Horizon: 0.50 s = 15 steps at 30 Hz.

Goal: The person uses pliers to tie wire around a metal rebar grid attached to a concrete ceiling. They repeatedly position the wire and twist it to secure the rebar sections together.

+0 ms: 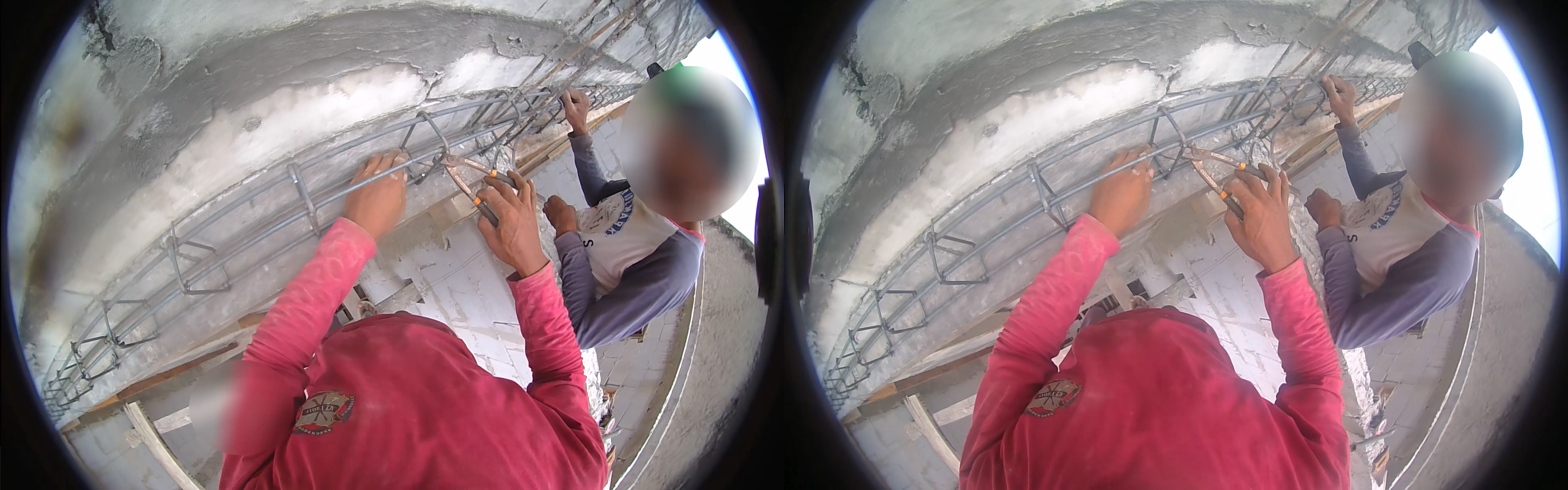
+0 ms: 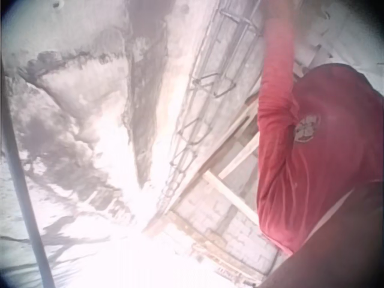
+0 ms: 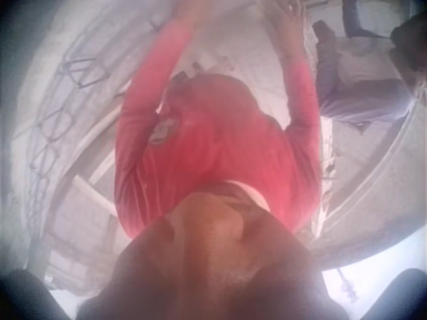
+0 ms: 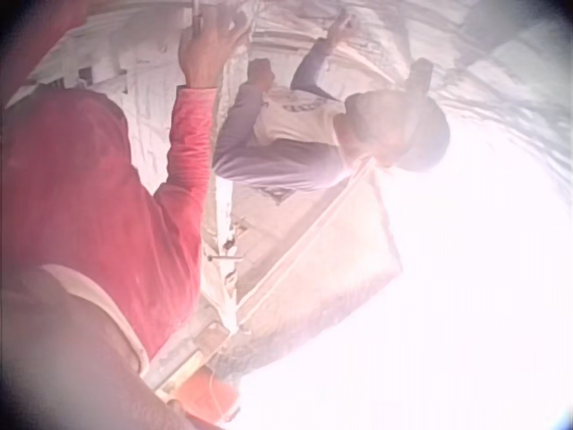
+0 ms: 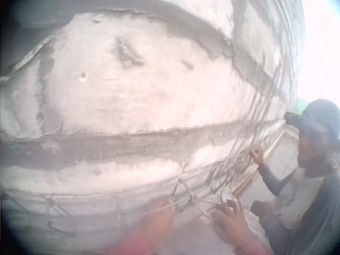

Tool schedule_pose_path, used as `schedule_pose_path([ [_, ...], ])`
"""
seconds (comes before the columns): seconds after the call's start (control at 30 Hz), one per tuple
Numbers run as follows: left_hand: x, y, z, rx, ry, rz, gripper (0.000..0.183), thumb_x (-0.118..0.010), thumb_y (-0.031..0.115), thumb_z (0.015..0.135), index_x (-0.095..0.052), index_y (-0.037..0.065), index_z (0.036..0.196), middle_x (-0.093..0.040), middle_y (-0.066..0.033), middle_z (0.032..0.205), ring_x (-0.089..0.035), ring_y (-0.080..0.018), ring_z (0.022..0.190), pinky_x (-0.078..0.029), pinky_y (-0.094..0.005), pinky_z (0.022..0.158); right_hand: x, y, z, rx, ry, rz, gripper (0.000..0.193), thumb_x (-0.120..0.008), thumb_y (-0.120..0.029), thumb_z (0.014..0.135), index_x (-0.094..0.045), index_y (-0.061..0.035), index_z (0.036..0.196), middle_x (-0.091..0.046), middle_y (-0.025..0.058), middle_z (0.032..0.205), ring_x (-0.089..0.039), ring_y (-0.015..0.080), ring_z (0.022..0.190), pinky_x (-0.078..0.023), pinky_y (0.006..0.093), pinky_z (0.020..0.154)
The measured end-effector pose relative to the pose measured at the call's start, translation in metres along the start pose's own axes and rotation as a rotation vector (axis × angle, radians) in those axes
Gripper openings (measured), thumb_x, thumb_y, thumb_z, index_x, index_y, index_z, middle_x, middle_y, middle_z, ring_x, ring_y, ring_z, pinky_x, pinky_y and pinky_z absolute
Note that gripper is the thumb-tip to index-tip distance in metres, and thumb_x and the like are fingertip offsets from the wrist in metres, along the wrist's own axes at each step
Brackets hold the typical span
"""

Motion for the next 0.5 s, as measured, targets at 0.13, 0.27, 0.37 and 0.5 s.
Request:
schedule_pose_path([
  [0.13, -0.006, -0.010, -0.003, 0.039, -0.057, -0.062, 0.032, -0.057, 0.009, 0.101, -0.062, 0.004, 0.131, -0.068, -0.0159, 0.132, -0.060, -0.0349, 0.127, -0.048, -0.0482, 0.109, -0.012, -0.007, 0.022, 0.101, -0.092, -0.064, 0.048, -0.074, -0.013, 0.078, -0.071, -0.0174, 0.126, -0.063, 0.0105, 0.143, -0.038, 0.0446, 0.148, -0.021, 0.0662, 0.127],
  [0.27, -0.002, -0.010, 0.000, 0.063, -0.069, -0.070, 0.029, -0.056, 0.008, 0.100, -0.061, 0.004, 0.128, -0.070, -0.0185, 0.124, -0.063, -0.0348, 0.122, -0.049, -0.0484, 0.106, -0.021, -0.006, 0.034, 0.128, -0.223, -0.077, 0.051, -0.075, -0.015, 0.079, -0.072, -0.0201, 0.130, -0.062, 0.0107, 0.145, -0.037, 0.0439, 0.150, -0.020, 0.0679, 0.127],
  [0.37, -0.001, -0.012, 0.000, 0.060, -0.002, -0.077, 0.031, -0.055, 0.005, 0.097, -0.061, 0.004, 0.127, -0.070, -0.0217, 0.117, -0.065, -0.0367, 0.117, -0.050, -0.0497, 0.103, -0.025, -0.006, 0.042, 0.132, -0.285, -0.104, 0.050, -0.073, -0.014, 0.081, -0.072, -0.0201, 0.131, -0.062, 0.0112, 0.146, -0.038, 0.0435, 0.150, -0.020, 0.0690, 0.126],
  [0.5, -0.006, -0.017, 0.003, 0.100, -0.018, -0.047, 0.034, -0.054, 0.002, 0.093, -0.060, 0.002, 0.127, -0.070, -0.0236, 0.112, -0.067, -0.0399, 0.112, -0.051, -0.0505, 0.100, -0.033, -0.004, 0.048, 0.140, -0.302, -0.170, 0.044, -0.067, -0.014, 0.087, -0.073, -0.0221, 0.130, -0.064, 0.0131, 0.141, -0.040, 0.0450, 0.147, -0.019, 0.0786, 0.121],
])
Point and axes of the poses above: each hand's wrist, its own z-axis towards the middle knuckle, its own x-axis out of the back of the hand, y = z × x, the point moved 8 cm from there along z, towards the middle knuckle
